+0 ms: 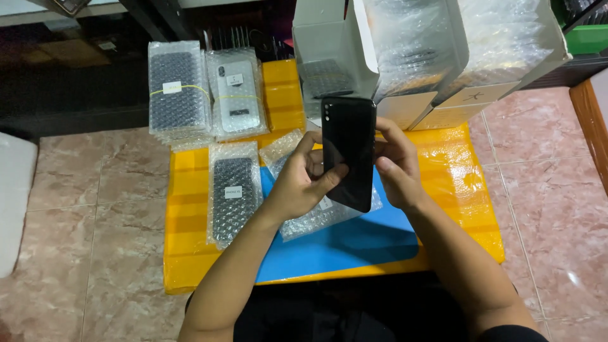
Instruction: Unpacking a black electronic component from bubble wrap, performing a detailed visual inspection of its surfaces and edges, and then re-wrapping it for storage.
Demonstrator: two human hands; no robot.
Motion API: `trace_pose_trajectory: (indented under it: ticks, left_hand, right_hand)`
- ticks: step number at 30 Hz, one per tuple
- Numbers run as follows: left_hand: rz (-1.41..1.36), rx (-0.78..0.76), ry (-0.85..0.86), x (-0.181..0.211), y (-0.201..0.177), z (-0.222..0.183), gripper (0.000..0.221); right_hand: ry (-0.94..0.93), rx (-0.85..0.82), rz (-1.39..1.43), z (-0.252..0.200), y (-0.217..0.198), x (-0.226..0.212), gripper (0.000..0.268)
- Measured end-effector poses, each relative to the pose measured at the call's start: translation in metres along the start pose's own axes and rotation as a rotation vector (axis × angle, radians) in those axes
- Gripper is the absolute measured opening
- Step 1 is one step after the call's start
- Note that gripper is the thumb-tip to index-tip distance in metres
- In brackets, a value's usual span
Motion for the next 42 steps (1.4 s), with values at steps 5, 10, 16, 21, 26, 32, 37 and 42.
trace_pose_trajectory:
  ticks: [5,10,16,21,26,32,37,42]
  left_hand:
    - [-0.084,-0.045,0.072,-0.008,-0.004,0.001,0.040]
    - [-0.438,-0.229,-0.136,-0.021,0.003,-0.004,0.055]
    - [-0.262,-0.277,0.005,-0.009,0.001,-0.009,0.081]
    - [-0.080,-0.221,0.135,0.032,-0.013,-0.002,0.042]
    - [-0.114,-0.262,0.037,0.045,-0.026,-0.003,0.048]
    - [-0.060,-0.524,-0.211,0.024,-0.014,-0.003,0.064]
    - [0.341,-0.282,-0.074,-0.018,-0.013,-0.009,0.068]
    - [0.433,-0.227,-0.095,0.024,-0.011,0.000,0.065]
  right_hand:
    - [-0.026,-0.148,0.067,0.000,-0.001,-0.011,0.068]
    - [-0.101,-0.198,-0.131,0.011,0.015,-0.021,0.051]
    - [-0.069,-0.179,-0.149,0.012,0.015,-0.027,0.019]
    - [-0.069,-0.110,-0.176,0.016,0.003,-0.030,0.014]
    - [-0.036,-0.081,-0.298,0.014,0.002,-0.032,0.046]
    - [-0.006,-0.145,-0.409,0.002,-0.001,-0.028,0.050]
    - [-0.054,0.018,-0.320,0.001,-0.006,-0.025,0.029]
    - [-0.139,0.331,-0.204,0.006,-0.039,-0.009,0.028]
Point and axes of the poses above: each hand's wrist, its own z-axis towards the middle knuckle, its own y-axis out of the palm, x = y × z, the point moved 1 cm from there along z, towards the middle knuckle, and after that the axes turned 4 degrees about z, right-handed, at the moved point
